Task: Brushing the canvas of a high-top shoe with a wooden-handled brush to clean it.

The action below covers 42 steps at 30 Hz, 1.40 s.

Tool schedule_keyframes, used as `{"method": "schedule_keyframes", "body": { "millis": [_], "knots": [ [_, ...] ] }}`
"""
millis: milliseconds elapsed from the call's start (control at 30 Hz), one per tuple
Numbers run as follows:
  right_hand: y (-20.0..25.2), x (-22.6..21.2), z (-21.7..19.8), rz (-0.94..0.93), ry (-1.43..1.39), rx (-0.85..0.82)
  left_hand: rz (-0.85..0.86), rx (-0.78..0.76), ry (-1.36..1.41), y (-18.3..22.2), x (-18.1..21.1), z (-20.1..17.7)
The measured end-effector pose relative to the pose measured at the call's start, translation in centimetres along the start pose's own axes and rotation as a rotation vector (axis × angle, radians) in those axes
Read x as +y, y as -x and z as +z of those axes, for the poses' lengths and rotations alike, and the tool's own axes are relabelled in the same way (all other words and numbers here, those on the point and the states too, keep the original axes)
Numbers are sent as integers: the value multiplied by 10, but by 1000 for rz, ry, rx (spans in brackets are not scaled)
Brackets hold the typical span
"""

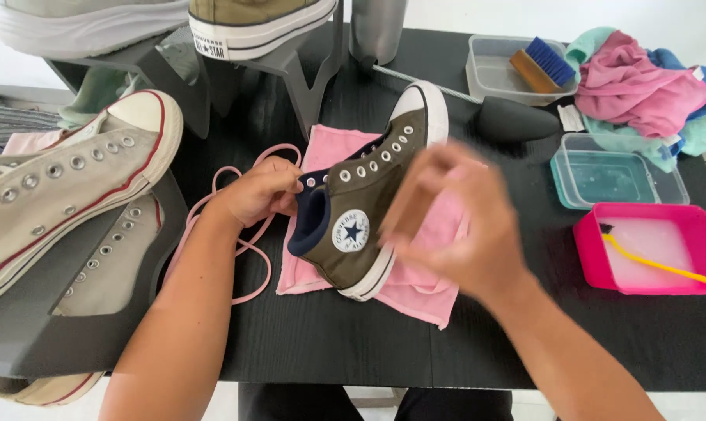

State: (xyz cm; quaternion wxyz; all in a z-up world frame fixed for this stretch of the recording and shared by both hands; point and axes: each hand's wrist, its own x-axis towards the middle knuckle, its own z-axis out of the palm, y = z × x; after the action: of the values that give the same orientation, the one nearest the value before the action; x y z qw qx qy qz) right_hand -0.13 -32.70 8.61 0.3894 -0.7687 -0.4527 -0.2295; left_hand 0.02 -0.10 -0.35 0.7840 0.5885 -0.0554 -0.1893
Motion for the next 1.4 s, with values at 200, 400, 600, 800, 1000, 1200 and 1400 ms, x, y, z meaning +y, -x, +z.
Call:
{"method": "schedule_keyframes", "body": {
  "millis": [200,400,600,800,1000,1200,1400],
  "knots": [
    [-52,47,-64,146,351,4,66,18,-85,2,1,1],
    [-135,122,-92,660,325,-303,-10,32,-37,3,-3,-4],
    [-162,206,-62,870,395,-449,-45,61,-52,4,1,-3],
    [-171,227,-55,872,420,-680,-52,84,-28,4,-6,-2],
    [-172,229,-46,896,416,-691,-66,57,-29,4,2,1],
    [-171,232,-45,854,412,-710,-57,74,0,3,-5,-2],
    [-174,198,-41,975,330,-695,-66,71,-15,4,2,3]
  ]
}}
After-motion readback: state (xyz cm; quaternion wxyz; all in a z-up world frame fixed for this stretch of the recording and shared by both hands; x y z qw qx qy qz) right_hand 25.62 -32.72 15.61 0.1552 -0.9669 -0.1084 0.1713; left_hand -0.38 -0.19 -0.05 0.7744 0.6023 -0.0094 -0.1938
